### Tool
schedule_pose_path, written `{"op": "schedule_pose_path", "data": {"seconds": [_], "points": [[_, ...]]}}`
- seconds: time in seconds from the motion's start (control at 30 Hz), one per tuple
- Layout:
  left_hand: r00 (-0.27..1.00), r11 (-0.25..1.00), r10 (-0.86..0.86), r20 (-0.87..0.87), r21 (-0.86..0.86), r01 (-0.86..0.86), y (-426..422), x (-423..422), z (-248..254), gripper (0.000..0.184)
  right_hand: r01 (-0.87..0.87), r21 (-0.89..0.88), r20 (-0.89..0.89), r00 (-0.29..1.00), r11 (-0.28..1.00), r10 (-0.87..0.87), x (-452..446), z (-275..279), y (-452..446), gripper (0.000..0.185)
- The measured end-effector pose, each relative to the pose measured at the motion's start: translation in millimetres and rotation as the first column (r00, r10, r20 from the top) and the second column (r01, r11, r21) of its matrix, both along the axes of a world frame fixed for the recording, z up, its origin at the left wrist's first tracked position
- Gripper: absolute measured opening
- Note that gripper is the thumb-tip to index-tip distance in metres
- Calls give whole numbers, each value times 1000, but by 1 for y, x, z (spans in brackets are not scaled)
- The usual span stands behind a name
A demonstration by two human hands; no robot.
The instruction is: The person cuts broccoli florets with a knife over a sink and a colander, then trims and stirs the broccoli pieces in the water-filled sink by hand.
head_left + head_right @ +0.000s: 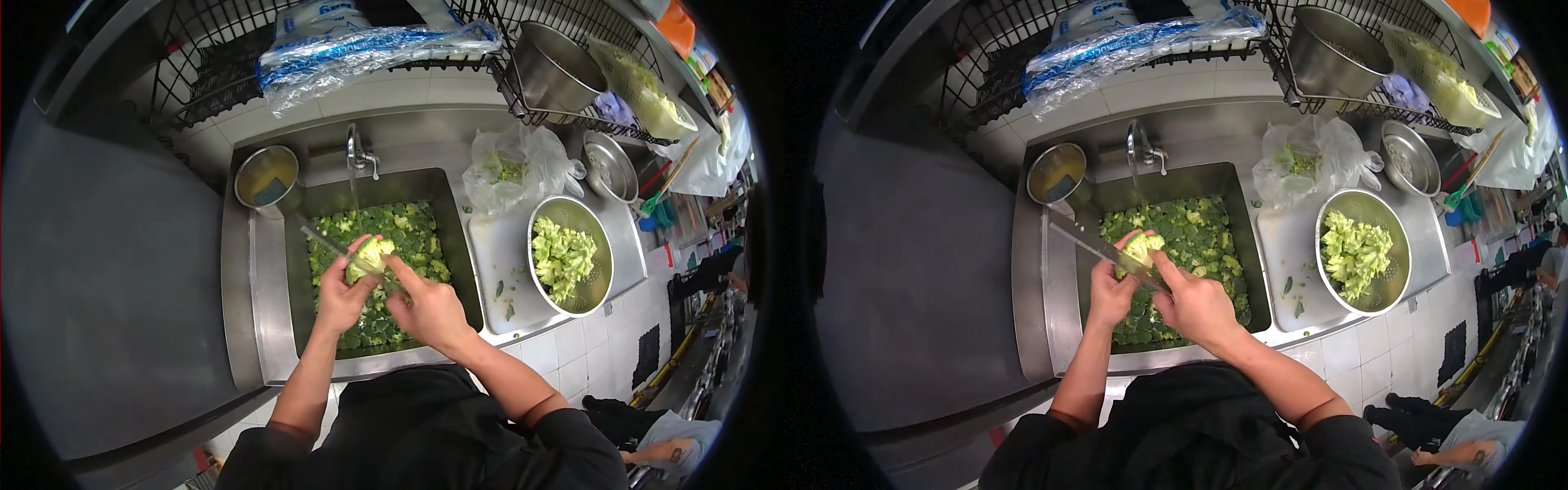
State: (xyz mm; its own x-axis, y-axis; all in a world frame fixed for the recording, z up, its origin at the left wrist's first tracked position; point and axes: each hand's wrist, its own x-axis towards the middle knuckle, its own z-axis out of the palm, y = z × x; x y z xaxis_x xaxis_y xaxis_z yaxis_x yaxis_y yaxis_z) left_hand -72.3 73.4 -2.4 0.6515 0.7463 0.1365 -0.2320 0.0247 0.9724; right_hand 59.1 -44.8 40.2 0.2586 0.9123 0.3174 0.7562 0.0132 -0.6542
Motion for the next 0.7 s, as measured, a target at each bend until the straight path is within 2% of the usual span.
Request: {"op": "schedule_pose_path", "data": {"seconds": [0.13, 0.23, 0.3, 0.47, 0.53, 0.57, 0.6, 0.67, 0.7], "points": [[996, 995, -65, 58, -67, 68, 1, -1, 10, 61, -7, -78, 16, 1000, 997, 8, 4, 5, -1, 68], [998, 996, -63, 31, -53, 65, 1, 2, 13, 60, 4, -87, 15, 1000, 996, -3, 5, 5, -1, 69], [998, 997, -57, -22, 54, 58, 1, 2, 13, 59, 18, -82, 53, 998, 996, -14, 2, 9, -1, 68], [996, 996, -86, 17, 10, 86, -4, 6, 5, 61, 23, -106, 32, 999, 994, -20, 4, -12, 13, 64], [993, 993, -118, 9, 6, 118, -5, 5, 6, 62, 10, -99, -161, 987, 995, -26, 7, -26, 23, 57], [990, 990, -125, 71, -60, 130, 0, 8, 9, 65, 13, -101, -224, 974, 995, -36, 8, -30, 23, 48], [984, 980, -125, 130, -135, 143, 0, 7, 9, 68, 9, -103, -229, 973, 995, -32, 7, -27, 23, 48], [982, 967, -121, 142, -205, 149, 4, 2, -9, 67, -2, -41, -495, 869, 999, -19, 5, -23, 25, 46], [988, 970, -126, 95, -197, 142, 4, 1, -12, 66, 16, 30, -512, 859, 999, 2, 4, -25, 27, 44]]}}
